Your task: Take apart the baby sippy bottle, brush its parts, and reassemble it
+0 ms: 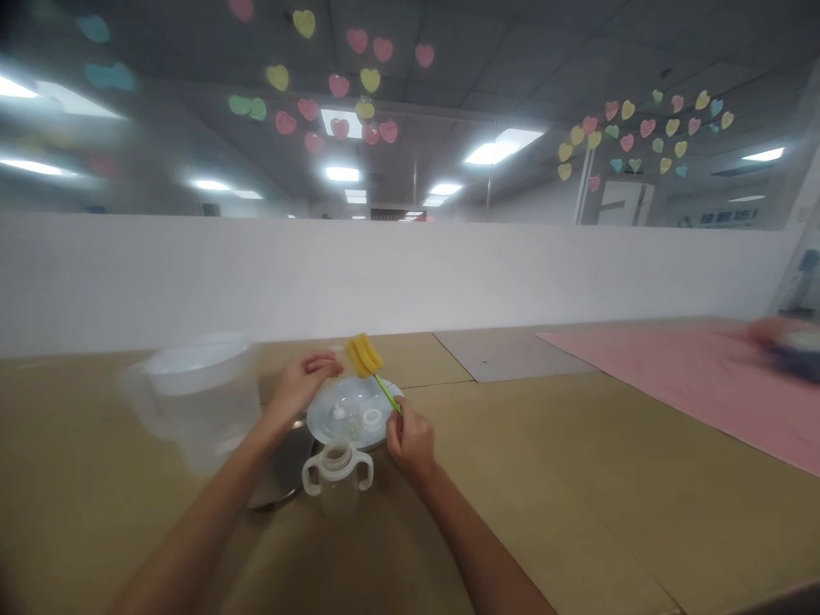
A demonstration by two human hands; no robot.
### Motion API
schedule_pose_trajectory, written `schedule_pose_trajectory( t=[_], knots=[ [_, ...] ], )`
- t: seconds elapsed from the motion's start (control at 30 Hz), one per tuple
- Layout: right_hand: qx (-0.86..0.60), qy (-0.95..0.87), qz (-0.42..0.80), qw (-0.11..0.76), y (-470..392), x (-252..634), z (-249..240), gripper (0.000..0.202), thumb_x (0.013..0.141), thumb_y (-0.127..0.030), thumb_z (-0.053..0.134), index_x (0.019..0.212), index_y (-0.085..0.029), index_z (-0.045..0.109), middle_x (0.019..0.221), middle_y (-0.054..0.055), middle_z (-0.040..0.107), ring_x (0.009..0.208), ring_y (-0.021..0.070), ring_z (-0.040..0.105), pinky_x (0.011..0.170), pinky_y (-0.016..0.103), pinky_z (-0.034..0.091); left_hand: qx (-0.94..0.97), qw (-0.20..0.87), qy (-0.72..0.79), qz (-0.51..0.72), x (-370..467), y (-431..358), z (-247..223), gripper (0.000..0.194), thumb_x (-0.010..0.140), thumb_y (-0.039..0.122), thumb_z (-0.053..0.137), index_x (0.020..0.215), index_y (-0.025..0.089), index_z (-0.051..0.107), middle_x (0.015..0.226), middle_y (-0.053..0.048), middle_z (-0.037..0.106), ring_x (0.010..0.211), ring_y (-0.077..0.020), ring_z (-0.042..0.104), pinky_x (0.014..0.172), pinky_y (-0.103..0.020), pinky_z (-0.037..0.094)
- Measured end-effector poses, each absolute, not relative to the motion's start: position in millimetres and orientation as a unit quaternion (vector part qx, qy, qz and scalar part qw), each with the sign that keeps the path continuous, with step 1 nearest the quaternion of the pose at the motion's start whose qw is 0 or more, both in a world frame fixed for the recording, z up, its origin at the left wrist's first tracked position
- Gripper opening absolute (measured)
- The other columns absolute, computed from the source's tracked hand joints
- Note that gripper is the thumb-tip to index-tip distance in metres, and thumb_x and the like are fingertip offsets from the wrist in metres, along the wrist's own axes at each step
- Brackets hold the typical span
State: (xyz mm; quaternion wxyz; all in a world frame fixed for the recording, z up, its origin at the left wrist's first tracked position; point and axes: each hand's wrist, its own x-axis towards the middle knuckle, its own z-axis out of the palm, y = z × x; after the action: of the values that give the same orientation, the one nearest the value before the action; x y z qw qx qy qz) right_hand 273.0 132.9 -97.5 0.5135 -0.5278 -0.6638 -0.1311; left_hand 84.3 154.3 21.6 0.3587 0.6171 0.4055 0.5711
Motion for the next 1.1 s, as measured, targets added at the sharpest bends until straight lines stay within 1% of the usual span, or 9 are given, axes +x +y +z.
schedule_pose_trajectory(
  t=[0.1,0.17,0.3,0.37,0.43,0.6,0.83,0.97,1.1],
  knots=[
    [-0.524,-0.67,-0.133,0.509,132.5,274.0,-97.9,0.041,0.087,-0.033,0.028,0.099,-0.009,0.058,0.048,0.0,0.05,0.042,0.0149,0.048,0.048,0.024,0.034,0.629,0.359,0.401,0.561,85.4,156.7,19.8,0.021,0.057,0.029,0.064,0.073,0.015,0.061,0.061,-0.002,0.067,0.067,-0.0217,0.064,0.063,-0.029,0.046],
    [-0.52,-0.672,-0.127,0.511,131.9,274.2,-98.2,0.041,0.087,-0.033,0.028,0.099,-0.008,0.057,0.049,0.0,0.05,0.042,0.0149,0.048,0.049,0.024,0.035,0.634,0.365,0.393,0.557,85.7,159.2,17.4,0.022,0.059,0.033,0.063,0.072,0.015,0.061,0.064,-0.005,0.068,0.069,-0.0224,0.064,0.065,-0.03,0.045],
    [-0.513,-0.678,-0.082,0.52,131.9,273.6,-98.9,0.039,0.088,-0.034,0.027,0.102,-0.01,0.055,0.054,0.001,0.052,0.046,0.0146,0.049,0.051,0.024,0.037,0.617,0.383,0.382,0.571,85.5,162.6,13.6,0.028,0.062,0.038,0.064,0.075,0.014,0.063,0.08,-0.009,0.069,0.083,-0.0246,0.063,0.075,-0.032,0.044],
    [-0.505,-0.675,-0.066,0.534,133.2,273.1,-99.9,0.036,0.089,-0.033,0.028,0.102,-0.011,0.053,0.059,0.002,0.055,0.05,0.0147,0.051,0.053,0.024,0.038,0.606,0.382,0.383,0.584,85.5,162.4,13.1,0.031,0.061,0.038,0.066,0.079,0.014,0.064,0.089,-0.01,0.068,0.09,-0.025,0.061,0.08,-0.033,0.043],
    [-0.491,-0.67,-0.065,0.552,135.1,273.0,-101.2,0.033,0.089,-0.032,0.03,0.1,-0.012,0.053,0.064,0.003,0.058,0.054,0.0148,0.053,0.055,0.023,0.039,0.596,0.387,0.383,0.59,85.7,160.9,13.6,0.034,0.061,0.04,0.066,0.081,0.013,0.065,0.093,-0.01,0.067,0.094,-0.0247,0.059,0.082,-0.033,0.042],
    [-0.48,-0.66,-0.073,0.574,138.0,273.7,-103.3,0.028,0.088,-0.029,0.033,0.099,-0.012,0.052,0.065,0.002,0.058,0.052,0.0134,0.051,0.053,0.022,0.038,0.556,0.417,0.394,0.602,86.4,156.1,17.2,0.037,0.058,0.043,0.068,0.08,0.014,0.065,0.089,-0.007,0.066,0.092,-0.023,0.057,0.08,-0.031,0.042],
    [-0.456,-0.694,-0.122,0.544,135.8,272.8,-102.9,0.026,0.088,-0.027,0.034,0.098,-0.013,0.053,0.054,-0.003,0.051,0.043,0.0112,0.046,0.047,0.021,0.035,0.539,0.438,0.389,0.605,82.7,155.9,19.3,0.038,0.055,0.045,0.068,0.077,0.014,0.066,0.089,-0.006,0.064,0.092,-0.022,0.054,0.076,-0.029,0.04],
    [-0.437,-0.703,-0.15,0.541,134.8,271.6,-102.3,0.024,0.088,-0.024,0.035,0.098,-0.012,0.053,0.051,-0.004,0.049,0.041,0.0105,0.046,0.046,0.02,0.034,0.542,0.434,0.393,0.603,82.3,156.7,18.6,0.037,0.055,0.045,0.067,0.074,0.014,0.065,0.085,-0.005,0.063,0.088,-0.0209,0.054,0.074,-0.028,0.04],
    [-0.427,-0.712,-0.182,0.527,134.5,271.8,-101.2,0.022,0.087,-0.021,0.036,0.096,-0.012,0.054,0.048,-0.005,0.046,0.039,0.01,0.044,0.045,0.02,0.032,0.53,0.435,0.376,0.623,81.8,158.0,18.1,0.038,0.055,0.044,0.069,0.078,0.015,0.065,0.084,-0.004,0.063,0.084,-0.0187,0.054,0.075,-0.028,0.041]
  ],
)
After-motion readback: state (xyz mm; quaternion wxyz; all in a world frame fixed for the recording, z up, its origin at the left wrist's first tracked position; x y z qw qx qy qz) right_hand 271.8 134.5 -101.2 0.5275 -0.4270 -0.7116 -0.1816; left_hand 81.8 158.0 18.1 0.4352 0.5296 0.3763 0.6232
